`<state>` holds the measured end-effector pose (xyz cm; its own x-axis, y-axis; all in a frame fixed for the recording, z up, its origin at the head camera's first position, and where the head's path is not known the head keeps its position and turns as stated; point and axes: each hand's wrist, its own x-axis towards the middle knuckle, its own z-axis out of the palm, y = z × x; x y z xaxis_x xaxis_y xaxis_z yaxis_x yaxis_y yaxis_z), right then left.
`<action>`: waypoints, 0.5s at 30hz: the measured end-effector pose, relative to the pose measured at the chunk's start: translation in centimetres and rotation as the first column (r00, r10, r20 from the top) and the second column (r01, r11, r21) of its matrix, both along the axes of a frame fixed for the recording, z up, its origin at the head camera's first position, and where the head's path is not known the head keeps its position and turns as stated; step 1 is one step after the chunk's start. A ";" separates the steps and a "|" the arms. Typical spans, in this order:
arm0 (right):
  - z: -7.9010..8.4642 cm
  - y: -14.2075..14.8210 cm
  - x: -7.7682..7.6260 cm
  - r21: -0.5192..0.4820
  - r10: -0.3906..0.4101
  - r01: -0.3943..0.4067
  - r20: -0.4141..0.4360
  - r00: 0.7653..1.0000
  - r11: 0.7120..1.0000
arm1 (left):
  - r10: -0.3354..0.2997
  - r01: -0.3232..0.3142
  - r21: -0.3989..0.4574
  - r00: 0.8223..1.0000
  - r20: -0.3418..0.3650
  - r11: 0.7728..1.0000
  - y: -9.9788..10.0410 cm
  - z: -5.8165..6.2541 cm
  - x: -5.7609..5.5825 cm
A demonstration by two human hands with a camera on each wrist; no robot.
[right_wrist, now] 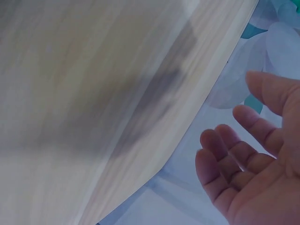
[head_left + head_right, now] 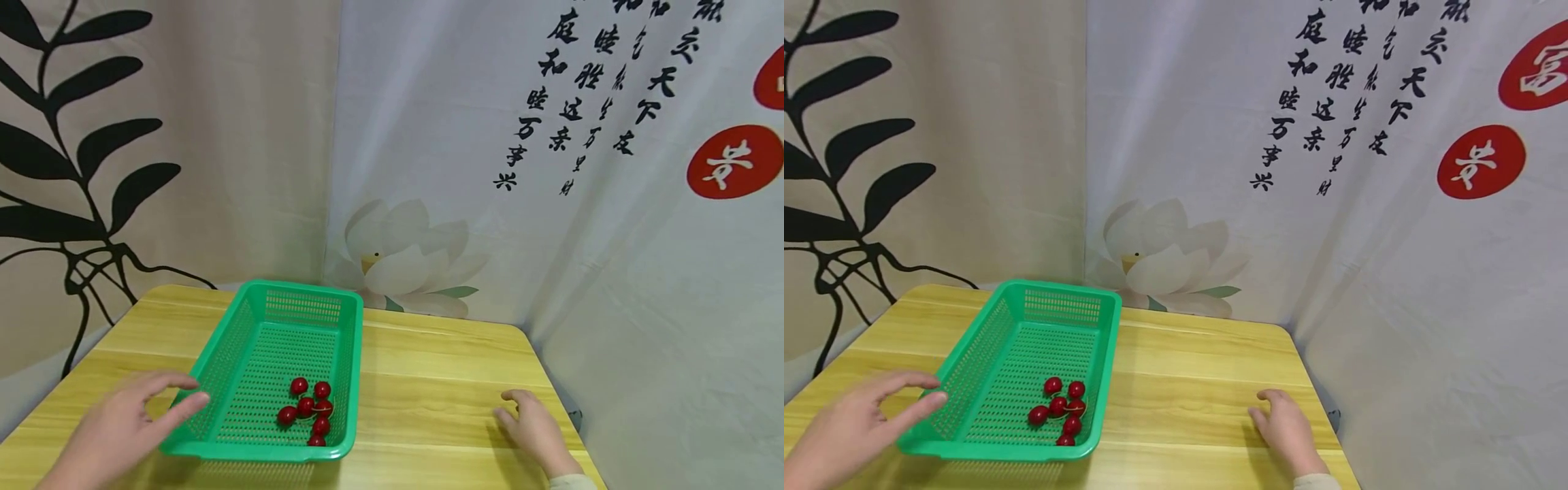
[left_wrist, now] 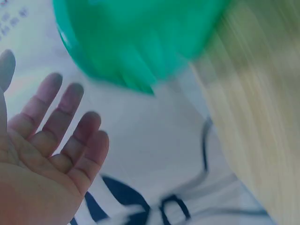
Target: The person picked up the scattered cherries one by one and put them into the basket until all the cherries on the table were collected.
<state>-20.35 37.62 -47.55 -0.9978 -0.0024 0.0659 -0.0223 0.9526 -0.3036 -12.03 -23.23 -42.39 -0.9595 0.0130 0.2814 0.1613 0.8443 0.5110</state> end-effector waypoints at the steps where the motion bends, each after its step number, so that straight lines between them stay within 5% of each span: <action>1: 0.0 0.2 -0.1 0.000 -0.004 0.004 -0.001 1.000 1.000 | 0.025 -0.025 -0.009 1.000 0.015 1.000 -1.3 -0.1 -0.4; 8: -0.4 1.2 -0.6 0.011 0.011 -0.010 -0.050 0.999 1.000 | 0.062 -0.067 -0.079 0.996 -0.057 0.995 -8.1 -2.7 -3.4; 15: -0.6 0.5 -1.1 0.034 0.047 -0.042 -0.172 0.984 0.999 | 0.014 -0.019 -0.182 1.000 -0.026 0.983 -10.2 -5.3 -4.6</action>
<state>-21.40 38.14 -48.18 -0.9702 -0.0509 0.2368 -0.1144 0.9580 -0.2628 -16.66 -33.45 -47.64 -0.9528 0.0505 0.2995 0.1572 0.9257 0.3440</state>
